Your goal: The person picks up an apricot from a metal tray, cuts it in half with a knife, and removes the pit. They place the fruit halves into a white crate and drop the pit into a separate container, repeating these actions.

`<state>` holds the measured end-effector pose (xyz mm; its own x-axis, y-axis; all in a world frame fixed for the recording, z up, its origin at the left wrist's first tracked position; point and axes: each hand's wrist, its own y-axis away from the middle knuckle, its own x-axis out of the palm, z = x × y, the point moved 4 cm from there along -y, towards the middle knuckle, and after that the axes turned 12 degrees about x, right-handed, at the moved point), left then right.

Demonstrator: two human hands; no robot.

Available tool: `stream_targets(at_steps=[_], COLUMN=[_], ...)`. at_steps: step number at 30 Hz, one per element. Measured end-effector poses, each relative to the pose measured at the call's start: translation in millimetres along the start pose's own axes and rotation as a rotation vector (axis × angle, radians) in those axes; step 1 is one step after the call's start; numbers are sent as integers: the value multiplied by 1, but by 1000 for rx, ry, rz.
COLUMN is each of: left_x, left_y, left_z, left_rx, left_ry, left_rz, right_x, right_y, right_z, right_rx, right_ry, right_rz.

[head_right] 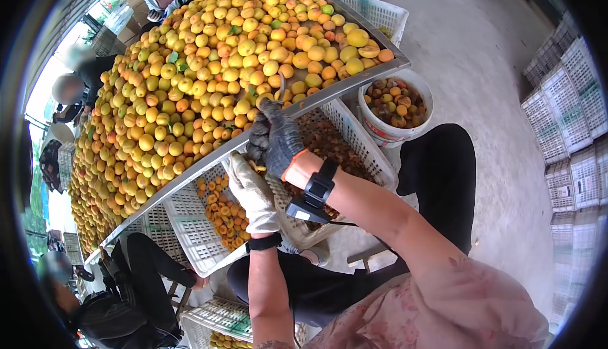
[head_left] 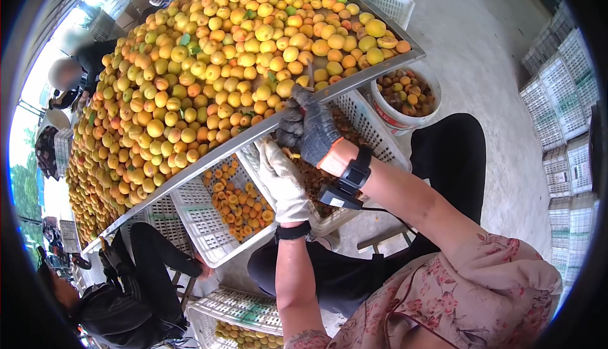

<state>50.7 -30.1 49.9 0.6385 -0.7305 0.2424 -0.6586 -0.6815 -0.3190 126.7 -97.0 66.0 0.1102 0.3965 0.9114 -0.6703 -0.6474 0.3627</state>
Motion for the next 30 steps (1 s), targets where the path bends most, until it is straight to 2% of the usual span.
stream_targets(at_steps=[2,3,4,6,7,8,10,11,12,14,15,16,18,24,25,26,28,30], left_x=[0,-1,-2,0,-5,-9,-15,-16,-21,-32,-25,-27,-28,-43,-34,-26,-32,-37], left_y=[1,0,2,2,-1,-2,-3,-1,-1,-6,1,2,0,-7,-11,-6,-11,-18], left_z=[11,5,2,-3,10,17,21,25,35,52,29,29,33,44,27,9,-14,-30], left_rx=[-217,-217,-333,-561,-581,-581,-550,-563,-564,-359,-468,-467,-406,-223,-191,-251,-268,-214], left_ry=[90,86,104,145,157,156,222,224,224,160,180,180,126,-56,-86,19,-40,-133], left_rz=[-20,-25,-14,17,46,46,24,-25,-26,84,143,146,132,60,47,34,54,62], right_x=[-7,-1,-3,2,1,1,17,6,3,-5,-5,-3,1,-1,-4,-6,-25,-47], right_y=[4,7,10,16,20,26,45,34,32,32,34,36,41,45,46,47,44,44], right_z=[10,14,18,31,38,39,35,24,16,8,5,2,-2,-1,2,7,16,31], right_rx=[-45,-12,-8,-49,-56,-56,-334,-580,-704,-849,-849,-863,-880,-891,-832,-775,-748,-565], right_ry=[-113,-121,-127,238,465,464,1448,1619,1817,1921,1921,1928,2015,2004,2025,2047,2034,1973], right_rz=[-36,178,176,196,160,160,-5,142,150,129,129,127,97,144,138,133,156,52])
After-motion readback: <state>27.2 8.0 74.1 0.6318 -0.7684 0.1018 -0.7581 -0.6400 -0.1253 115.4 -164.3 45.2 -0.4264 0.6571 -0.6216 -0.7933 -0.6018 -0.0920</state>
